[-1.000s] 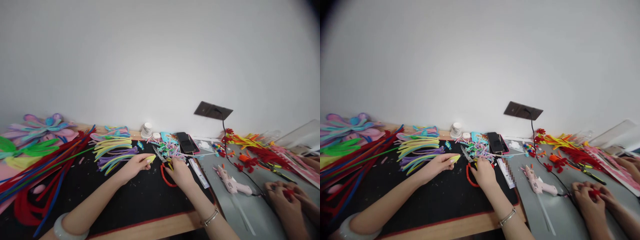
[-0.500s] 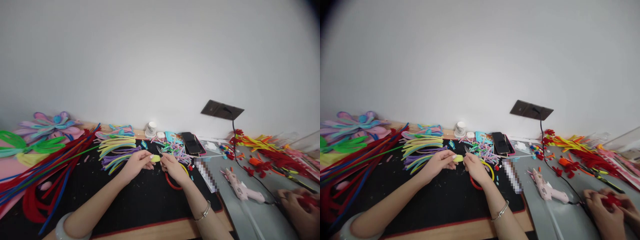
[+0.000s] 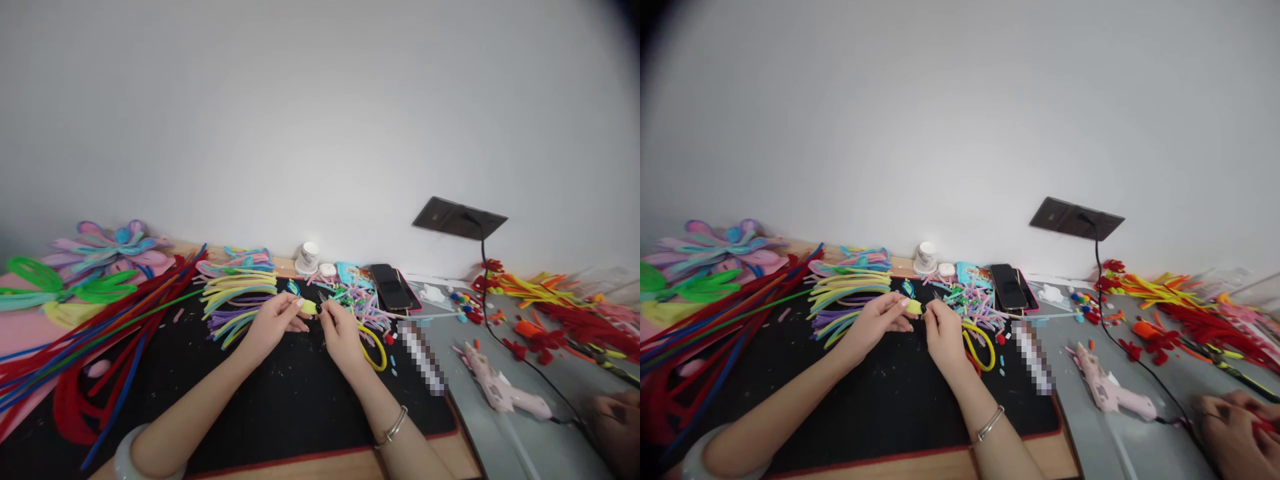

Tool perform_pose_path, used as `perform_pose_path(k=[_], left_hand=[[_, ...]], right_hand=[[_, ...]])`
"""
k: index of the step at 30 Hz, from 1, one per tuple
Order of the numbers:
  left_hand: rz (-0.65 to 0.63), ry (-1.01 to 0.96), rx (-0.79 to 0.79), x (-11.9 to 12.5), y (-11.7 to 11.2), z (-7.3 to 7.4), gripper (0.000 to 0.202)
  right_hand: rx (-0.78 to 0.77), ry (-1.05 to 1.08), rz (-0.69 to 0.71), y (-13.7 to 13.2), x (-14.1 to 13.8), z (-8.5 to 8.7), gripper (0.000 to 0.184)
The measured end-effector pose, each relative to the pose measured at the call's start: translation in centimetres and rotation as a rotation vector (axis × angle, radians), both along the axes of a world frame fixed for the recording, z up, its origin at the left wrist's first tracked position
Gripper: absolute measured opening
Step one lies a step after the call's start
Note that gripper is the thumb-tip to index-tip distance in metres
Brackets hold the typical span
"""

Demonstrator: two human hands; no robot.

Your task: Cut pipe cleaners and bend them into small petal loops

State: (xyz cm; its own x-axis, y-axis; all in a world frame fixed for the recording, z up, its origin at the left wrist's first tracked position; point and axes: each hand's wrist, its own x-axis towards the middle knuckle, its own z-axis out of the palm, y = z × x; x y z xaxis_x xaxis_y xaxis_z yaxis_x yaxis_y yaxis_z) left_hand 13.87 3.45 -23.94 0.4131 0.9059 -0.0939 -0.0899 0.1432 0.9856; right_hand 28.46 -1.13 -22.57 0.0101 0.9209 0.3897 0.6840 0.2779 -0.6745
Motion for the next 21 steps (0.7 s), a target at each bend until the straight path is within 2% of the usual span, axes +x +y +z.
perform_pose_path(k=[4, 8, 11, 17, 21], left_hand=[[-0.036, -0.045, 0.001, 0.0, -0.2, -0.2, 0.033], [-0.069, 0.063, 0.2, -0.1, -0.7, 0.1, 0.03], [-0.131, 0.149, 0.302, -0.2, -1.0, 0.3, 0.033], [-0.164, 0.111, 0.266, -0.1, -1.1, 0.2, 0.033], [-0.101, 0.186, 0.342, -0.4, -1.1, 0.7, 0.033]], right_hand=[[-0.038, 0.034, -0.015, -0.3, -0.3, -0.4, 0.025], [-0.118, 0.025, 0.058, -0.4, -0.3, -0.4, 0.027], [-0.115, -0.004, 0.074, -0.4, -0.2, -0.4, 0.028], [-0.019, -0.077, 0.026, -0.5, -0.3, -0.5, 0.028], [-0.033, -0.089, 0.022, -0.5, -0.3, -0.7, 0.028]])
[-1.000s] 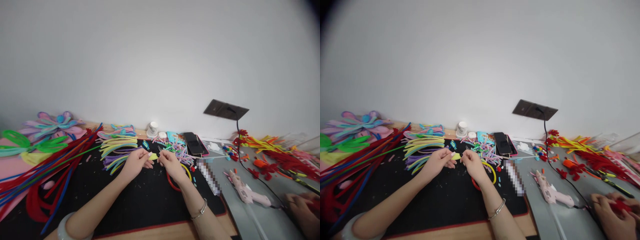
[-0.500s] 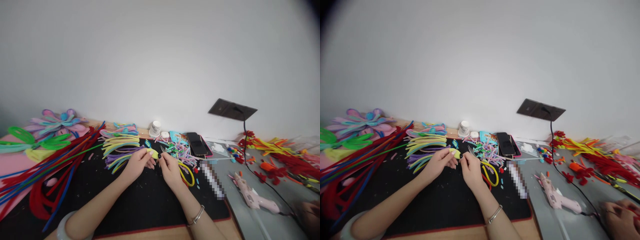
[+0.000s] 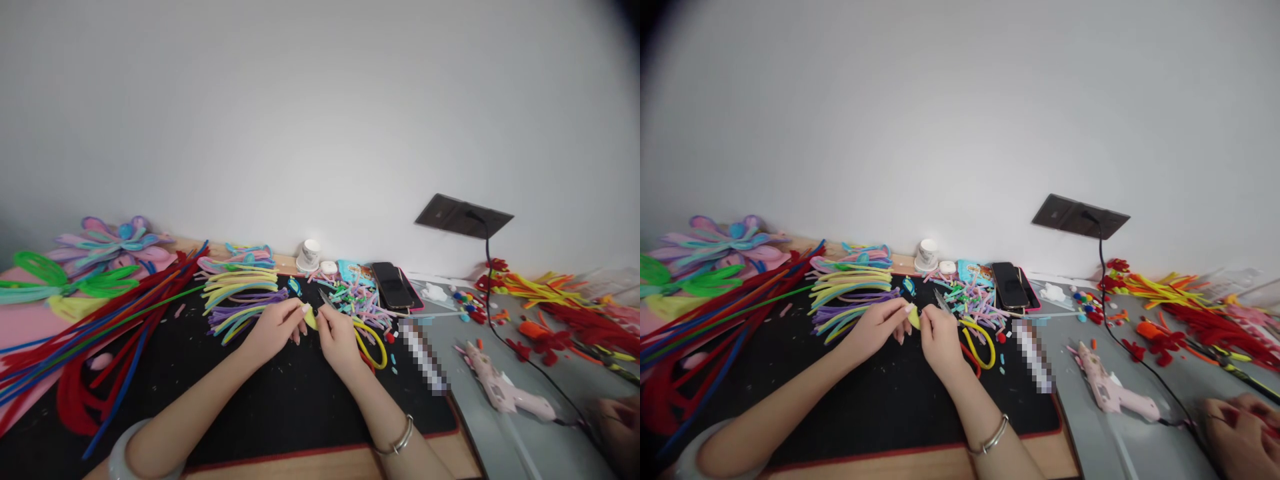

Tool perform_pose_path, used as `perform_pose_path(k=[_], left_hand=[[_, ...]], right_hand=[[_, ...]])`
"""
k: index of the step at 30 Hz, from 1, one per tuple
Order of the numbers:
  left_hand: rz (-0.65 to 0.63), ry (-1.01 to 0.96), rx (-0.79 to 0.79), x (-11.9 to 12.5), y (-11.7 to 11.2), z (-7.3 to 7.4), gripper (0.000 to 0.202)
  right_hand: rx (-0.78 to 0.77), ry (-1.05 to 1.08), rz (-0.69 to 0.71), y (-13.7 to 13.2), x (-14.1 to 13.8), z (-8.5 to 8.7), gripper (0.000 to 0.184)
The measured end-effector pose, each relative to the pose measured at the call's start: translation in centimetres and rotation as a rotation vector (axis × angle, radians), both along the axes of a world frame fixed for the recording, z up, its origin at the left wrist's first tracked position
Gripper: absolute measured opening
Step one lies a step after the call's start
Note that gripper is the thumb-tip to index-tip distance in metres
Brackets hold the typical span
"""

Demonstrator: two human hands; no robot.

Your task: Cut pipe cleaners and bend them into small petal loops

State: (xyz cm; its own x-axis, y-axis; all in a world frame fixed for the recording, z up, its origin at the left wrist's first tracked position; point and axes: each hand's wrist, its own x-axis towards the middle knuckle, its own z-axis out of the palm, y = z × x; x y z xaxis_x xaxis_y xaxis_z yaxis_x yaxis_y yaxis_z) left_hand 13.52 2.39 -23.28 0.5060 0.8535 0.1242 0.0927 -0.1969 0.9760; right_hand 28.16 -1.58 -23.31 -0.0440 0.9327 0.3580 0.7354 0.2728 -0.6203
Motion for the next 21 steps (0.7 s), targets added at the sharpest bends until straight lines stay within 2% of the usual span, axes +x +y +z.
perform_pose_path(k=[7, 10, 12, 14, 17, 19, 21], left_hand=[[0.144, 0.139, 0.197, -0.4, -0.1, 0.0, 0.035], [0.186, 0.188, 0.272, -0.4, -0.2, 0.0, 0.036], [0.183, 0.187, 0.277, -0.4, -0.1, 0.0, 0.036], [0.209, 0.127, 0.206, -0.6, 0.1, 0.0, 0.033], [0.373, -0.008, 0.099, -1.1, 0.5, 0.0, 0.031], [0.487, -0.024, 0.12, -1.5, 0.7, 0.0, 0.033], [0.541, 0.059, 0.203, -1.9, 0.8, 0.2, 0.032]], right_hand=[[-0.14, 0.03, 0.046, 0.1, -0.1, -0.2, 0.03], [-0.14, 0.01, 0.019, 0.2, -0.2, -0.1, 0.031], [-0.125, 0.017, -0.005, 0.3, -0.1, -0.2, 0.032], [-0.12, 0.059, -0.043, 0.6, 0.2, -0.3, 0.032], [-0.143, 0.121, -0.126, 1.4, 1.0, -0.5, 0.032], [-0.176, 0.092, -0.155, 2.2, 1.5, -0.4, 0.033], [-0.212, 0.013, -0.158, 3.2, 1.6, -0.2, 0.032]])
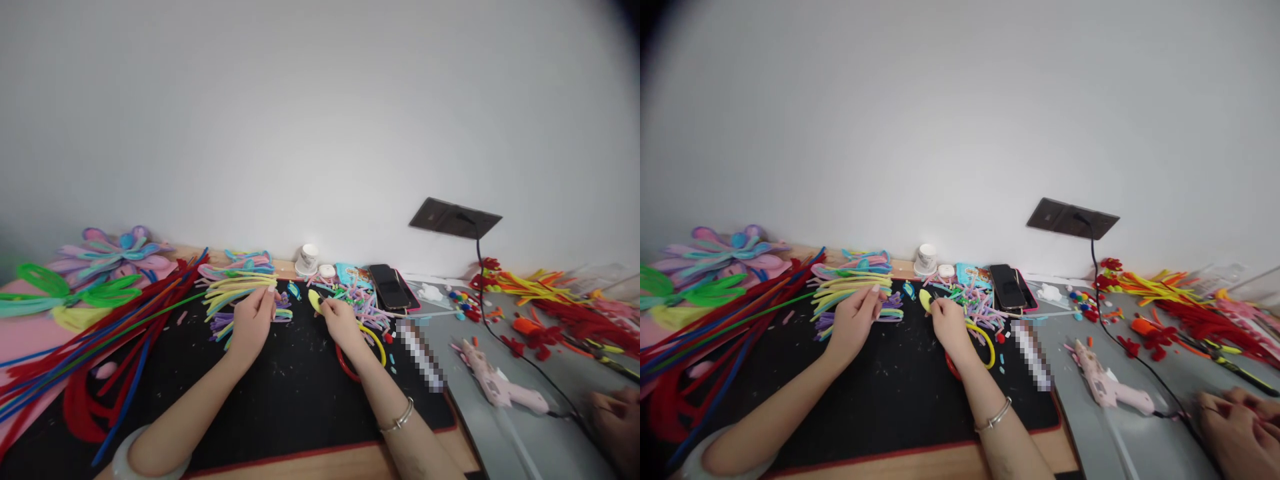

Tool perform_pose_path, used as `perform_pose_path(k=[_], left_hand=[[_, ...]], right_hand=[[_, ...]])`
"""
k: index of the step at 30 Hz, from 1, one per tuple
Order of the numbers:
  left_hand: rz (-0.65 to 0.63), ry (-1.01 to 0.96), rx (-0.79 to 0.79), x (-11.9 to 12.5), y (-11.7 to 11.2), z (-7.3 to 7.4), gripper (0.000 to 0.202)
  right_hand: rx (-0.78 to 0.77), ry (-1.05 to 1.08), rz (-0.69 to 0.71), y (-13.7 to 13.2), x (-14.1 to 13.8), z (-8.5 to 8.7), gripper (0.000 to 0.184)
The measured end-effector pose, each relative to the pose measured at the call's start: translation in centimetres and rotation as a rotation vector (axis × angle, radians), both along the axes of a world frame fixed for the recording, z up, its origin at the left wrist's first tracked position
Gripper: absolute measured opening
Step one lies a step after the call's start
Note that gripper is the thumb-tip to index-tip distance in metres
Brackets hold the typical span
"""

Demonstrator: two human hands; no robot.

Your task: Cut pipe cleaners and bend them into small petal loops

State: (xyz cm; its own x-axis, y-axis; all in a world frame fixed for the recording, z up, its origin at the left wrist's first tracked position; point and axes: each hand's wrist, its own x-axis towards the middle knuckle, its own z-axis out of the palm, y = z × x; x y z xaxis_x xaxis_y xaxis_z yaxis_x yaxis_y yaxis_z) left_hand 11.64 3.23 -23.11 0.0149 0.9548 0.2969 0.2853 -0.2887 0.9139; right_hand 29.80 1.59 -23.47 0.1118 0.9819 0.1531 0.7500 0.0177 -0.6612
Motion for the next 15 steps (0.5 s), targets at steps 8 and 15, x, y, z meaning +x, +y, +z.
perform_pose_path(k=[8, 15], left_hand=[[0.076, 0.505, 0.338, -1.3, 1.0, 0.3, 0.024], [0.113, 0.823, 0.218, -2.7, 2.3, -0.3, 0.017]], right_hand=[[-0.016, -0.121, -0.034, 5.0, -1.6, 0.2, 0.017], [0.179, -0.118, 0.112, 3.8, -3.3, -0.2, 0.005]])
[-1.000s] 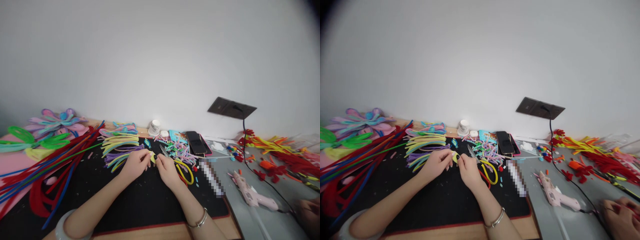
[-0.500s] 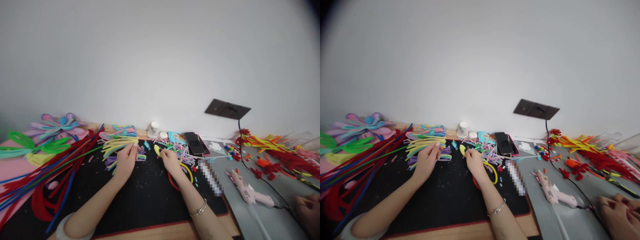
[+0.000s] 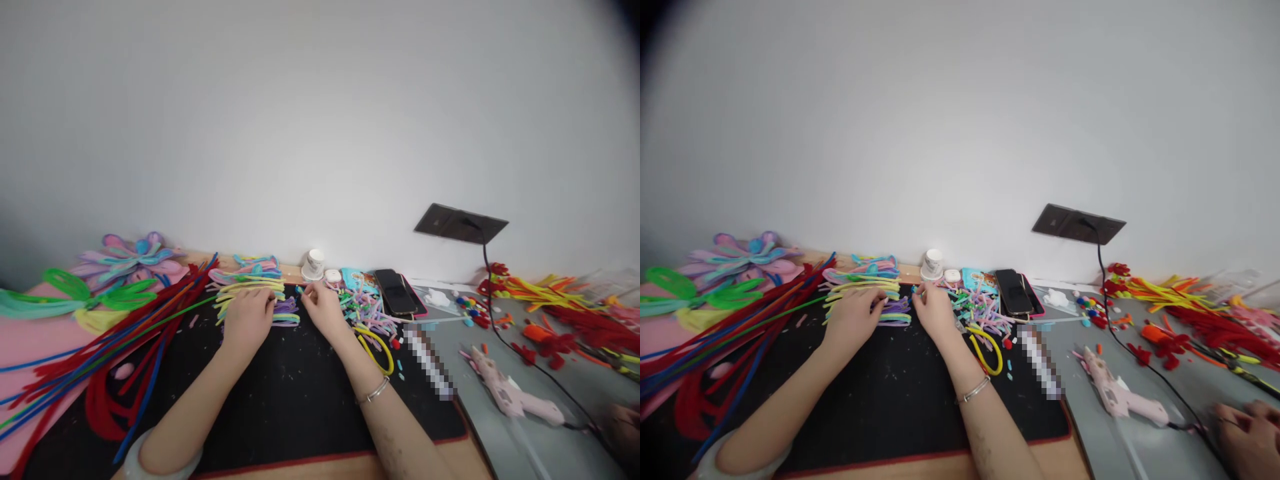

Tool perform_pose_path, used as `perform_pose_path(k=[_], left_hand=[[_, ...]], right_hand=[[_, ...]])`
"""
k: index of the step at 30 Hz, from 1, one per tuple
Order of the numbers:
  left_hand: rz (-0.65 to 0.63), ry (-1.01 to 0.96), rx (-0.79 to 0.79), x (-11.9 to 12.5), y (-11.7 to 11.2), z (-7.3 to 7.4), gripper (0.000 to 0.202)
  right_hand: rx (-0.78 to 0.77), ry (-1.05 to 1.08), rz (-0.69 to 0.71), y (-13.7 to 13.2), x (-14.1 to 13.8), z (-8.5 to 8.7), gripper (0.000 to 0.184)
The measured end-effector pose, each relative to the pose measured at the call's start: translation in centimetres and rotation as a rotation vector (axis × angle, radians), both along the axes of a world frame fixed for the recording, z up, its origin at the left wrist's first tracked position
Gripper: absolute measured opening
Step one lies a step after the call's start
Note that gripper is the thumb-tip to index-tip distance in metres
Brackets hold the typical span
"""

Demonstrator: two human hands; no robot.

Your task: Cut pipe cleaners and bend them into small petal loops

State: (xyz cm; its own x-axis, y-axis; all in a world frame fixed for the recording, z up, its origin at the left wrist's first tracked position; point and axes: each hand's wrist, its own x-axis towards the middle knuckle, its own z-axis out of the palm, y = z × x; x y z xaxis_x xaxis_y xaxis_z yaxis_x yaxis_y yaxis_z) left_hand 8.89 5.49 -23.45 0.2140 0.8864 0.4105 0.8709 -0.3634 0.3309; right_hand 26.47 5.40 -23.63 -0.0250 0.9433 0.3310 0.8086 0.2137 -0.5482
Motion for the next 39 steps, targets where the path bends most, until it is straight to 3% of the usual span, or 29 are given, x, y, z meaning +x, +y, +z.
perform_pose_path(k=[2, 4, 9, 15, 19, 25, 30, 35, 39], left_hand=[[0.033, 0.032, -0.02, -0.1, 0.1, -0.1, 0.016], [0.052, 0.048, -0.015, -0.1, 0.1, 0.0, 0.017], [0.035, 0.051, 0.012, -0.1, 0.0, 0.0, 0.019], [-0.009, -0.013, 0.048, 0.1, 0.0, 0.2, 0.025], [-0.131, -0.069, 0.057, 0.2, 0.0, 0.1, 0.026], [-0.288, -0.25, 0.021, 0.6, -0.3, 0.2, 0.026], [-0.256, -0.559, -0.162, 1.4, -1.2, 0.8, 0.031], [-0.42, -0.719, -0.457, 2.4, -2.1, 1.0, 0.036], [-0.508, -0.749, -0.615, 3.1, -2.7, 0.9, 0.043]], right_hand=[[0.01, -0.032, 0.195, -0.8, -0.4, -0.2, 0.004], [0.015, -0.064, 0.296, -1.3, -0.7, -0.6, 0.008], [0.025, -0.043, 0.281, -1.5, -0.8, -0.9, 0.009], [0.011, 0.127, 0.238, -1.3, -0.3, -0.6, 0.009], [0.009, 0.387, 0.171, -0.9, 0.0, -0.7, 0.006], [-0.126, 1.049, 0.23, -0.5, 0.3, 0.1, 0.011], [-0.183, 1.216, 0.251, -1.1, 0.3, 0.8, 0.025], [-0.25, 1.106, 0.346, -2.1, 0.4, 0.7, 0.02], [-0.262, 1.067, 0.319, -3.0, 0.8, 0.6, 0.017]])
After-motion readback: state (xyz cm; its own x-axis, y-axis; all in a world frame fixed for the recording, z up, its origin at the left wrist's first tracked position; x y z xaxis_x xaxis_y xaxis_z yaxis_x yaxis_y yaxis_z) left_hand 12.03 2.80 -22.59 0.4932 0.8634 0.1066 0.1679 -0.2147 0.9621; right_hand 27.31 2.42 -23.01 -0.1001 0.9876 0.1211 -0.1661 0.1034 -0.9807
